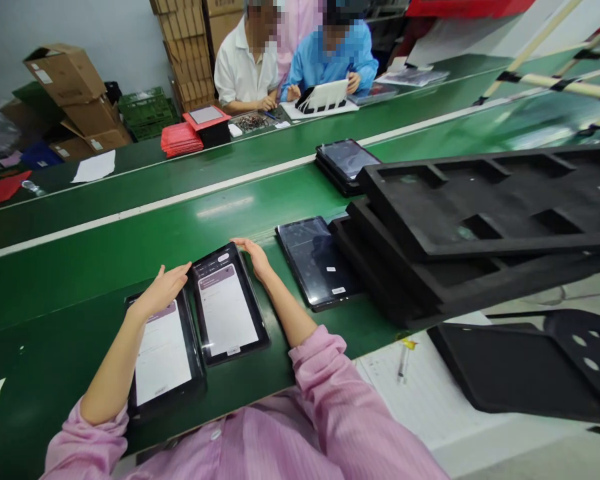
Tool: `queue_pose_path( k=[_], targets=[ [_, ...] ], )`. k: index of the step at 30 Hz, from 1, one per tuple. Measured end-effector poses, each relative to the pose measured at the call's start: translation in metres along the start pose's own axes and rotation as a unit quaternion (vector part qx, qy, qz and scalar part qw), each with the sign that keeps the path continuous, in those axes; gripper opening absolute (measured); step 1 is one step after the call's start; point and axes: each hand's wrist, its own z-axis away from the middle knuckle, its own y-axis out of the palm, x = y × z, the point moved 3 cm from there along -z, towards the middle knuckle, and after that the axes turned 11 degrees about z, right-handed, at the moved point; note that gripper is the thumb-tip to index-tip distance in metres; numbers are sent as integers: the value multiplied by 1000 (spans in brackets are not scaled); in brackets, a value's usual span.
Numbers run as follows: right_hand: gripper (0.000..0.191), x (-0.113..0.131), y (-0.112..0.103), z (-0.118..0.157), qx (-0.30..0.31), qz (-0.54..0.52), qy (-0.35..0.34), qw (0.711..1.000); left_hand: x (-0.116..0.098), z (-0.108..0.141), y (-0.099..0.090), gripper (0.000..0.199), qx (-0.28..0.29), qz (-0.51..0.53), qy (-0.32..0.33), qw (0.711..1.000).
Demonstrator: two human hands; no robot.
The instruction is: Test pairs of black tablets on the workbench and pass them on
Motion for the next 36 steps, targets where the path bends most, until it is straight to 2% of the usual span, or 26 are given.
queue_pose_path(
  k=[3, 5, 9, 11, 14, 17, 19, 22, 25, 27, 29, 31, 36],
  targets=[
    [71, 4, 2, 3, 22, -97, 8, 995, 3, 0, -1, 60, 4, 20, -9, 1000],
    [69, 4, 2, 3, 23, -111, 15, 993, 8, 0, -5, 60, 9, 29, -3, 1000],
    [60, -1, 1, 1, 6, -57, 9, 998, 28, 1, -19, 60, 24, 51, -21, 998],
    [56, -3, 4, 2, -4, -31, -6, 999, 41, 4, -27, 66, 42, 69, -43, 996],
    [68, -6, 9, 4, -17, -7, -28, 999, 50, 8, -33, 76, 75, 97, -47, 991],
    [78, -6, 13, 7, -28, 28, -31, 999, 51, 10, -33, 82, 95, 110, -37, 989],
    [82, -4, 14, 8, -36, 58, -33, 997, 50, 11, -34, 83, 94, 119, -26, 988],
    [83, -4, 13, 8, -41, 65, -32, 997, 51, 17, -45, 83, 49, 149, -9, 988],
    [80, -6, 8, 5, -5, 17, -18, 1000, 52, 28, -59, 81, 26, 145, -9, 989],
    [81, -8, 2, 5, 36, -4, -10, 999, 49, 33, -62, 85, 73, 115, -14, 991],
    [87, -7, -6, 7, 79, -1, -8, 997, 46, 35, -58, 92, 137, 79, -29, 987],
    [97, -2, -13, 12, 128, 23, -21, 991, 43, 34, -51, 101, 176, 47, -46, 982],
    [126, 15, -18, 27, 238, 117, -122, 956, 40, 27, -35, 123, 166, -17, -51, 985]
  ],
)
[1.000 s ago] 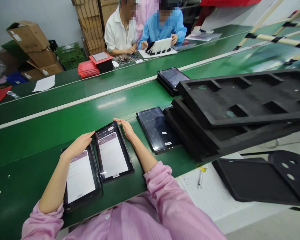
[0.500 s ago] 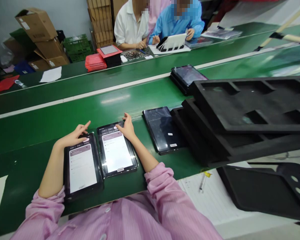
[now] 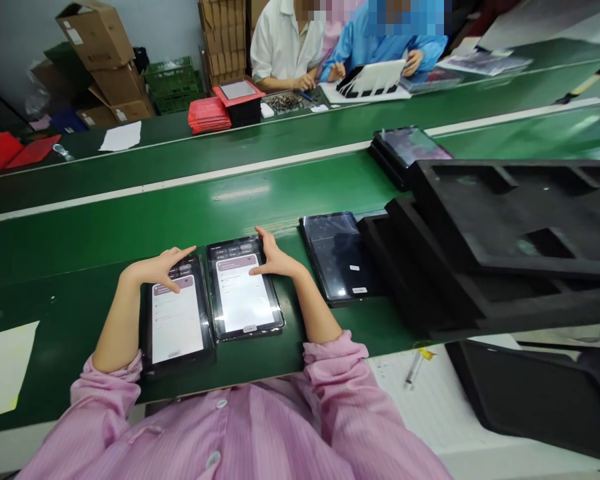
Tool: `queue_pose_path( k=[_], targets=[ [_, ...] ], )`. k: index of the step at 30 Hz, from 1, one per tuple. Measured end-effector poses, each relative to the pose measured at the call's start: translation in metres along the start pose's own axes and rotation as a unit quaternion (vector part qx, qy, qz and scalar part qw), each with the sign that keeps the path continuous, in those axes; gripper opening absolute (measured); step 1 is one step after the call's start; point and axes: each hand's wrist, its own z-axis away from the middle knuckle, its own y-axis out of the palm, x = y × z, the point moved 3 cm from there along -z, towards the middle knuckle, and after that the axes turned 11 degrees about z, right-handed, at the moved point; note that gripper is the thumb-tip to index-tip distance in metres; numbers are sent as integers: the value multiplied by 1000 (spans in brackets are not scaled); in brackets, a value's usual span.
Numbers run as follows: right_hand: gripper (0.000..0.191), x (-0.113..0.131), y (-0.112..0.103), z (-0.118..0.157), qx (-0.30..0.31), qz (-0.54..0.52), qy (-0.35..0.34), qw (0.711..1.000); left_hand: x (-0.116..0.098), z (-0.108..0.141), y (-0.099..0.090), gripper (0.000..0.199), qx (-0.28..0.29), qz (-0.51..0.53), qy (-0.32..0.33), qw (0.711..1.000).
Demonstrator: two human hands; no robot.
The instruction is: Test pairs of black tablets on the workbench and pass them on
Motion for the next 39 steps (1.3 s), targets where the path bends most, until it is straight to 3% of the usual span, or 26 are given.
queue_pose_path(
  k=[3, 5, 8, 10, 12, 14, 17, 24, 29, 32, 35, 39],
  targets=[
    [126, 2, 0, -2, -25, 23, -3, 999, 1, -5, -2, 123, -40, -12, -6, 999],
    [104, -5, -7, -4, -120, 17, 63, 991, 3, -3, -12, 102, -120, -12, -13, 993],
    [63, -16, -21, 2, -265, 5, 152, 952, 9, 10, -32, 61, -293, -44, -65, 953],
    [53, -16, -24, 8, -274, -13, 154, 949, 11, 19, -34, 53, -324, -35, -65, 943],
    [56, -11, -19, 15, -222, -25, 141, 964, 8, 24, -25, 63, -254, 3, -5, 967],
    [65, -3, -9, 23, -157, -9, 119, 980, 1, 25, -11, 86, -149, 23, 53, 987],
    [81, 11, 4, 31, -106, 23, 75, 991, -7, 23, 7, 114, -55, 14, 49, 997],
    [87, 13, 7, 39, -96, 12, 74, 993, -25, 16, 17, 125, -57, -66, -13, 996],
    [52, -6, 5, 40, -150, -58, 147, 976, -30, 23, 18, 127, -22, -41, 5, 999],
    [34, -13, 6, 39, -141, -76, 174, 972, -33, 22, 22, 130, -11, -58, -13, 998],
    [30, -14, 5, 38, -132, -91, 169, 972, -34, 18, 24, 132, -19, -81, -31, 996],
    [33, -11, 4, 39, -125, -110, 172, 971, -31, 18, 22, 128, -13, -33, 9, 999]
  ],
)
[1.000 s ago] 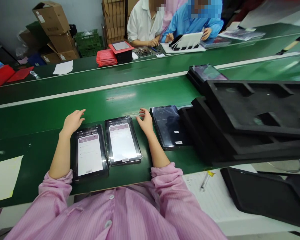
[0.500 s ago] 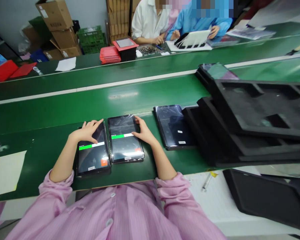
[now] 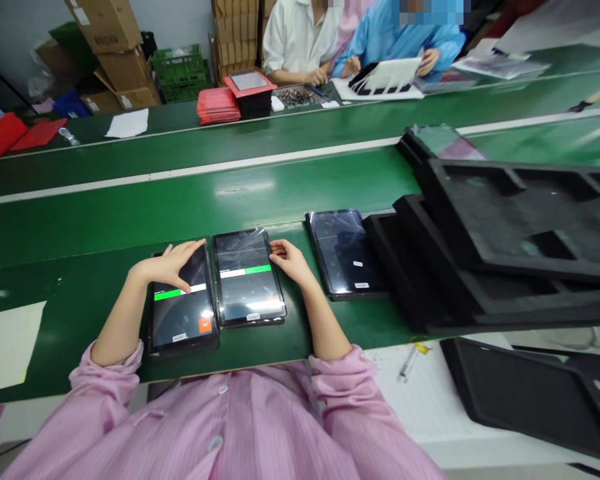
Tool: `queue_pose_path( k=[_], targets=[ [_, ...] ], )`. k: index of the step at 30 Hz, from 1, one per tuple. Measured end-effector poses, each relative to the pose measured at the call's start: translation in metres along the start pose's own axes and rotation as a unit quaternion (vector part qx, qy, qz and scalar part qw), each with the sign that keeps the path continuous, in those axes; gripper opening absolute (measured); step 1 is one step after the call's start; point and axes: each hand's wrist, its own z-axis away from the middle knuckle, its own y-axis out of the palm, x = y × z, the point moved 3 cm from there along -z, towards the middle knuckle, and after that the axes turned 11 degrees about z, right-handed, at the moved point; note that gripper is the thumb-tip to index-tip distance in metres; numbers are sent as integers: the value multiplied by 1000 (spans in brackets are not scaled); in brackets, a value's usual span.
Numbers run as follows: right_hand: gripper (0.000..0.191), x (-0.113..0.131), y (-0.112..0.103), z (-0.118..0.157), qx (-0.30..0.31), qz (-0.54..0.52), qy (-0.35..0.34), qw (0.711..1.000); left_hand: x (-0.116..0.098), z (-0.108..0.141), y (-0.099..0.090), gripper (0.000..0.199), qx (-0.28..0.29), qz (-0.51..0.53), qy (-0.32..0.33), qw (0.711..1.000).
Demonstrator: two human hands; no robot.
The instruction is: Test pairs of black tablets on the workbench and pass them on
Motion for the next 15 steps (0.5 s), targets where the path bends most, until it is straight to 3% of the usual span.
queue_pose_path(
  k=[7, 15],
  targets=[
    [36, -5, -1, -1, -5, 6, 42, 999, 2, -10, 1, 77, -16, -9, 3, 1000],
    [39, -6, -1, -1, -10, -6, 75, 997, -5, -13, 0, 70, -16, -8, -8, 1000]
  ],
)
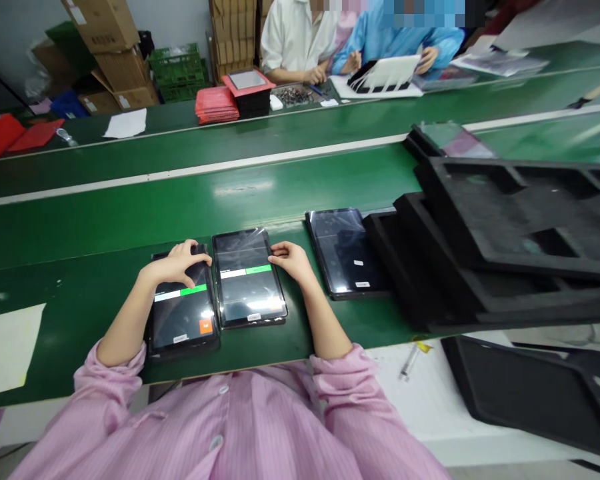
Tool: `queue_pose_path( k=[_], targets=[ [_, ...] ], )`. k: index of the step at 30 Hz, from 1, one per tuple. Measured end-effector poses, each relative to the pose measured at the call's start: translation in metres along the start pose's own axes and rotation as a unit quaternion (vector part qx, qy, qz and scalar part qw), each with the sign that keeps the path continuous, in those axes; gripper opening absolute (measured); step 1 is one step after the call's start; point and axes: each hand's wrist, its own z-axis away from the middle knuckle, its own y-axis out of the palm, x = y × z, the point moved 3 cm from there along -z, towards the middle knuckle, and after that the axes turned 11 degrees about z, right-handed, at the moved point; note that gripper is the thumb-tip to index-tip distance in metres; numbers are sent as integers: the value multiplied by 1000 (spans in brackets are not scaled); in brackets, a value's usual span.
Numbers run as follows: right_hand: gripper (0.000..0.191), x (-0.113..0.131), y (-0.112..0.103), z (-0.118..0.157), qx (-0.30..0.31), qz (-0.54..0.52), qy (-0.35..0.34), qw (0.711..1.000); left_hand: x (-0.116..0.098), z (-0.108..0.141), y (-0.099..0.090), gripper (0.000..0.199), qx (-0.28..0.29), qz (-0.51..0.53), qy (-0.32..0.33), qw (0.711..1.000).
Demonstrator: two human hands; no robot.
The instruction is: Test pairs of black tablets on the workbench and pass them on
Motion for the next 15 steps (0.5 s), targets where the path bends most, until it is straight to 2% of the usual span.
queue_pose_path(
  k=[6, 12, 15],
  targets=[
    [38, 2, -3, 1, -10, 21, -16, 1000, 1, -3, 1, 68, 3, -13, 13, 1000],
    [40, 4, -3, 1, -2, 18, -36, 999, 10, -6, 0, 81, -10, -1, 14, 1000],
    [43, 5, -2, 0, 5, 14, -46, 999, 12, -7, 1, 81, -9, 3, 13, 1000]
  ],
)
